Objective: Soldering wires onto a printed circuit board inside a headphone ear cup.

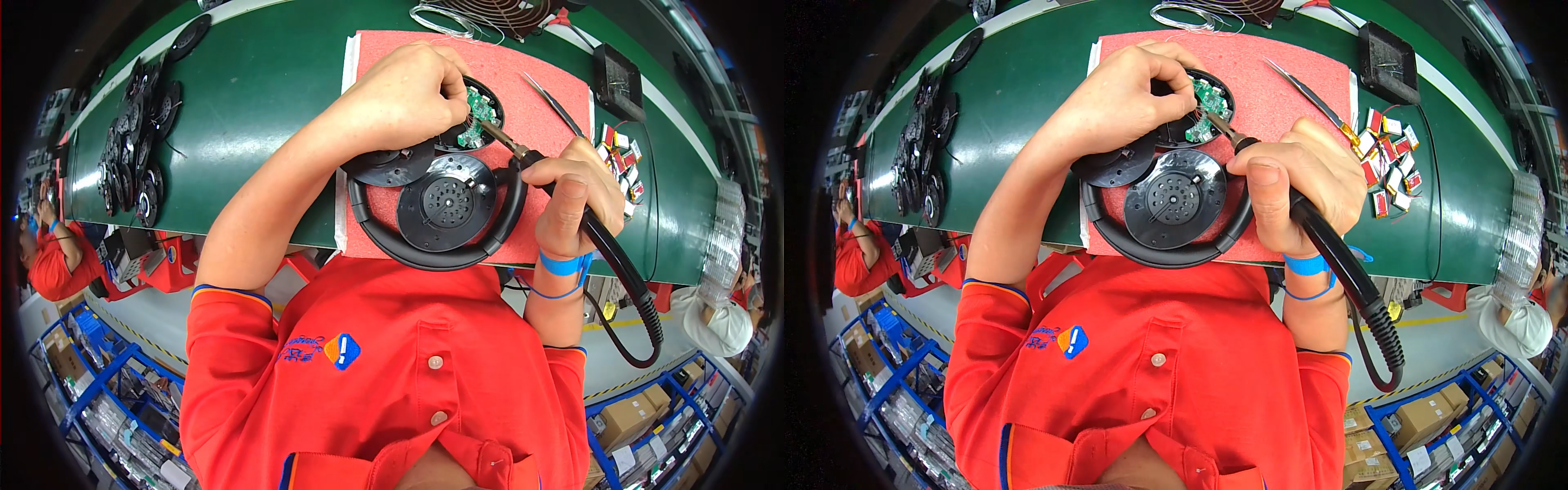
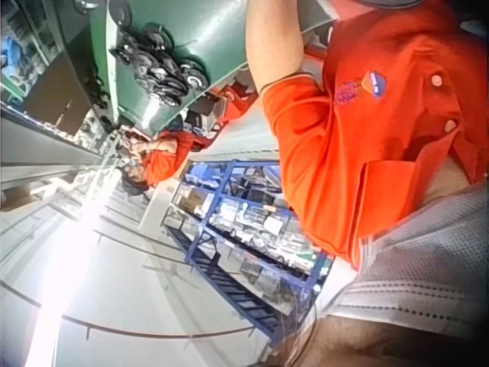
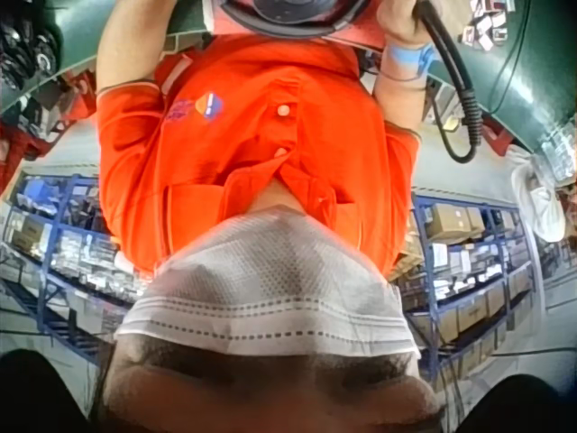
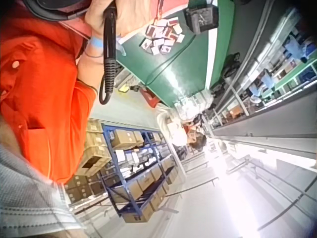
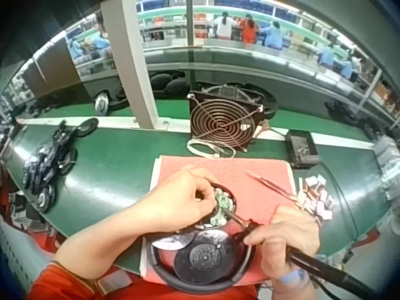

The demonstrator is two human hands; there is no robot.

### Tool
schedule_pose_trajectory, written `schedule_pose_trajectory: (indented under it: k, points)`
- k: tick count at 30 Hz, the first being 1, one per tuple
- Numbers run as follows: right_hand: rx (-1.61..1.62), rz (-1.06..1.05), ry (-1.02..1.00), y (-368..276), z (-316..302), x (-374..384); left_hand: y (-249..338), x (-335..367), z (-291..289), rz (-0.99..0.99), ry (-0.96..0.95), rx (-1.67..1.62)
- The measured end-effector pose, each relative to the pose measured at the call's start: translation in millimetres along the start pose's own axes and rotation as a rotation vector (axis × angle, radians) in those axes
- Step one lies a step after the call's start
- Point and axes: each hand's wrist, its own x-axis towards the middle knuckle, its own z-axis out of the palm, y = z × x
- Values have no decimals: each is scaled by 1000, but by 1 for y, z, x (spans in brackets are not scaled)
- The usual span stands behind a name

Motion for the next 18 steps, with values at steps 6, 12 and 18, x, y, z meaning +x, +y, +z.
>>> schedule_pose_trajectory:
  k: [6,12,18]
  points:
    - [6,1,33,-1,-1,-1,0,0,0,8,-2,4]
    - [47,-40,-26,3,-7,1,-1,0,1,23,5,11]
    - [52,-48,-29,4,-8,1,-3,0,2,36,17,6]
